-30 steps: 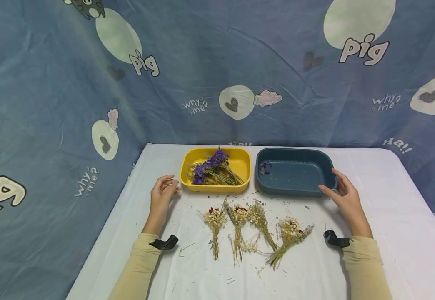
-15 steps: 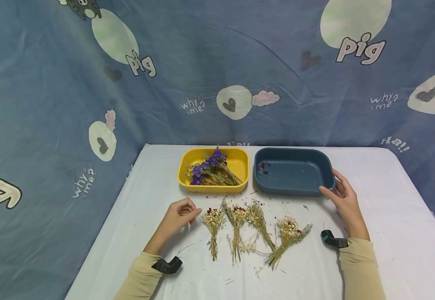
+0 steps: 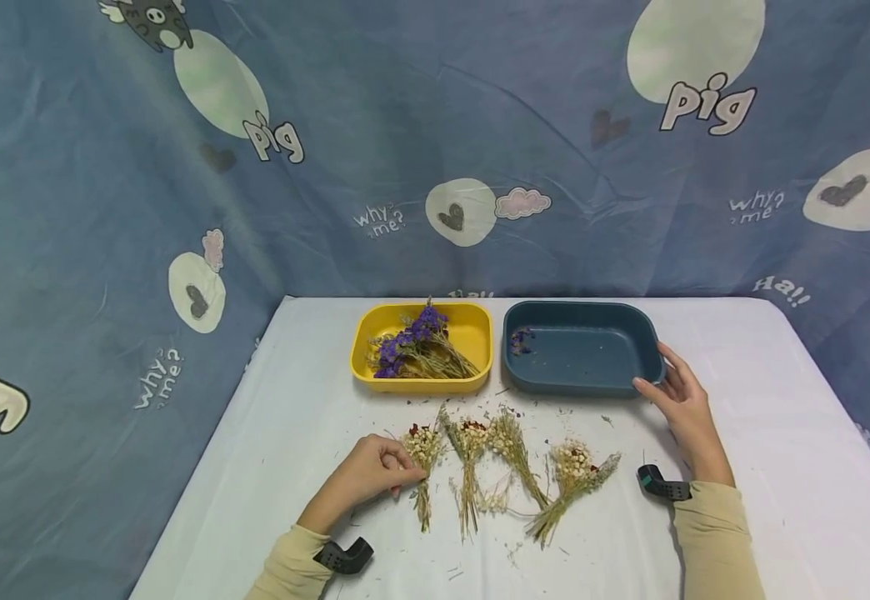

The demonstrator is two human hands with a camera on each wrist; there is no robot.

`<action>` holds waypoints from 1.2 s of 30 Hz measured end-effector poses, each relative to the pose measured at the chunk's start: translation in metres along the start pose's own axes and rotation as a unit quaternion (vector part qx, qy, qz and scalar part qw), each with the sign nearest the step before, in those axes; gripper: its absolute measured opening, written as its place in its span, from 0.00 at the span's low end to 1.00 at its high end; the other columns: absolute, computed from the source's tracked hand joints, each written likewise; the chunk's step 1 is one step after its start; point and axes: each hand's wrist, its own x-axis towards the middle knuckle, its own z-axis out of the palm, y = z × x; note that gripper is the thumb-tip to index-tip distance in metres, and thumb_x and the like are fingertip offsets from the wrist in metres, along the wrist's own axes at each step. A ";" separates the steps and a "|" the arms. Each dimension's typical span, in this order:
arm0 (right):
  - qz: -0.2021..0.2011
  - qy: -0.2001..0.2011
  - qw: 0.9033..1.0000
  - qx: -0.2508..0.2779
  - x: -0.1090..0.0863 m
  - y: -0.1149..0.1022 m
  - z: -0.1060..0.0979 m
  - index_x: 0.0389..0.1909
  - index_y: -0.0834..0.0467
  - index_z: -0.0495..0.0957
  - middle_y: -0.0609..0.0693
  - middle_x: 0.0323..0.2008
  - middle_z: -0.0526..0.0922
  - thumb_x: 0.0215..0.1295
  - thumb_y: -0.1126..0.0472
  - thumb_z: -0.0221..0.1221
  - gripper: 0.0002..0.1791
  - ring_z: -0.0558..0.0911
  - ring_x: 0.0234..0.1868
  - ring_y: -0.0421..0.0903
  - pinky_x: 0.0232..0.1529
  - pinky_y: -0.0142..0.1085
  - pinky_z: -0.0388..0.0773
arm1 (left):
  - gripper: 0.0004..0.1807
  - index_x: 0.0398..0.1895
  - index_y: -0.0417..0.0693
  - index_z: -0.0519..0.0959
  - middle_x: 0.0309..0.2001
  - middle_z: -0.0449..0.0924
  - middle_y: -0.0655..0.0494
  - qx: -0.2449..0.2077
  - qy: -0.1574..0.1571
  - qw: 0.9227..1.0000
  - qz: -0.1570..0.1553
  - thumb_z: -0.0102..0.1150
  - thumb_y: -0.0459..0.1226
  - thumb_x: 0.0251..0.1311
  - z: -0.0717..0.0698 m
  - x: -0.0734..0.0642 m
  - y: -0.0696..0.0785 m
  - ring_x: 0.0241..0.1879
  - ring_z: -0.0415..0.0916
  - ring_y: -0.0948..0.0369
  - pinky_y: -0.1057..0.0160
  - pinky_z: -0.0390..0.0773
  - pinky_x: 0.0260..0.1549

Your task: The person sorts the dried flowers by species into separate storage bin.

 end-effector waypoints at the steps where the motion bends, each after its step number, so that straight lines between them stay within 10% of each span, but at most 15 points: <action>1: 0.000 0.000 1.000 -0.008 0.001 0.000 0.000 0.82 0.37 0.52 0.57 0.84 0.50 0.72 0.60 0.64 0.45 0.71 0.65 0.23 0.53 0.10 0.73 | 0.13 0.22 0.57 0.86 0.11 0.77 0.61 0.006 0.009 1.000 -0.002 0.76 0.51 0.56 0.001 0.000 0.001 0.11 0.72 0.66 0.69 0.81 0.30; 15: -0.009 0.001 1.000 0.024 0.000 0.001 0.000 0.82 0.39 0.53 0.56 0.84 0.50 0.72 0.63 0.63 0.44 0.73 0.61 0.23 0.51 0.09 0.73 | 0.13 0.19 0.62 0.86 0.12 0.72 0.69 0.091 0.051 0.995 0.000 0.80 0.54 0.48 0.009 0.000 0.007 0.14 0.65 0.69 0.71 0.72 0.18; 36: -0.021 -0.008 0.999 0.026 -0.001 0.005 0.000 0.82 0.40 0.53 0.55 0.83 0.52 0.73 0.63 0.63 0.44 0.73 0.61 0.24 0.52 0.09 0.73 | 0.05 0.29 0.54 0.89 0.15 0.72 0.64 0.009 0.004 1.000 0.018 0.76 0.42 0.57 0.001 0.000 -0.002 0.15 0.64 0.69 0.69 0.73 0.22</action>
